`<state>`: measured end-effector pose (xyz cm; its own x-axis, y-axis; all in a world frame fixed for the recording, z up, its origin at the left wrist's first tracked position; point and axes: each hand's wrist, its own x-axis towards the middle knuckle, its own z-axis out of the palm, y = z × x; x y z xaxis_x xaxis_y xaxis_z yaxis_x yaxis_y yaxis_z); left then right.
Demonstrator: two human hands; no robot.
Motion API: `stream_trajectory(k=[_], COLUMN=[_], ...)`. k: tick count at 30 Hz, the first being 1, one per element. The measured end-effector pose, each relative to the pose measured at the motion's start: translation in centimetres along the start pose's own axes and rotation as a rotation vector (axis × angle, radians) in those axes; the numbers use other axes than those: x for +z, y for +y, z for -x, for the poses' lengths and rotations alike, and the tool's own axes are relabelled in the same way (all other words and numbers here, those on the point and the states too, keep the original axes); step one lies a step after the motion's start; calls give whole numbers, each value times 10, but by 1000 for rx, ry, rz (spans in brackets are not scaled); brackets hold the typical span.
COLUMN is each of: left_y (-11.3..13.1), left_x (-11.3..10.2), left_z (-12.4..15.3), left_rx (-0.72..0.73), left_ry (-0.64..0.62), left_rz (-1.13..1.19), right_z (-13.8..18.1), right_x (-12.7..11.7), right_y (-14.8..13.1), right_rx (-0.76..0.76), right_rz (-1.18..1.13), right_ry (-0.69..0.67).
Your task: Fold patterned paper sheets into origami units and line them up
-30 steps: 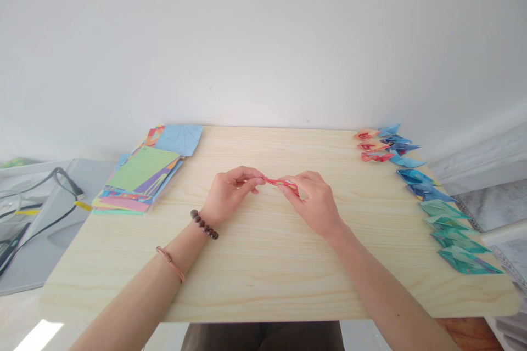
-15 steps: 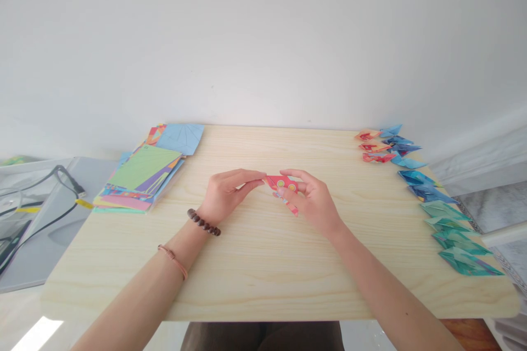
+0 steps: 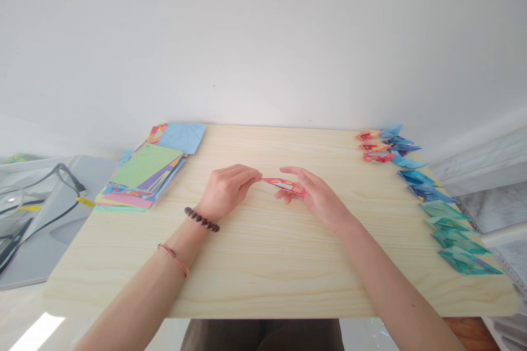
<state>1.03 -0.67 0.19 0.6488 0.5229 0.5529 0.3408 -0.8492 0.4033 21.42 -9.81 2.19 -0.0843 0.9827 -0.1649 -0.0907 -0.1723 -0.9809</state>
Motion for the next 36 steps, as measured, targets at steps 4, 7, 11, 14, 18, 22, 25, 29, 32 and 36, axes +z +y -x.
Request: stream_trajectory(k=[4,7,11,14,18,22,25,29,32,36], left_y=[-3,-4,-6,-6,-4,-3,-2,-3,-4,-3], left_x=[2,2,1,0,1,1,1,2,2,2], left_z=[0,0,0,-2,-5,-8,-9,-9,-9,-10], left_rx=[-134,-283,-468,-583,-657,-673,-678,-665,-660,-663], left_ry=[16,-4,-37,-88,-101,-80,-56,-64,-73,-51], left_rz=[-25,-9,155,291,604,816,876,863,846,836], right_z=[1,0,-2,-4,-7,-11,-14,-18,-20,-20], right_x=[1,7,9,5,2,3,3,0,-3,-4], right_y=[4,13,20,18,17,20,24,26,26,26], right_rx=[-84,-209,-282,-285,-279,-238,-199,-165,-153,-165], right_rz=[243,505,495,411,335,250,222,190,158,168], right_ry=[64,176,348,419,440,392,326,319,316,299])
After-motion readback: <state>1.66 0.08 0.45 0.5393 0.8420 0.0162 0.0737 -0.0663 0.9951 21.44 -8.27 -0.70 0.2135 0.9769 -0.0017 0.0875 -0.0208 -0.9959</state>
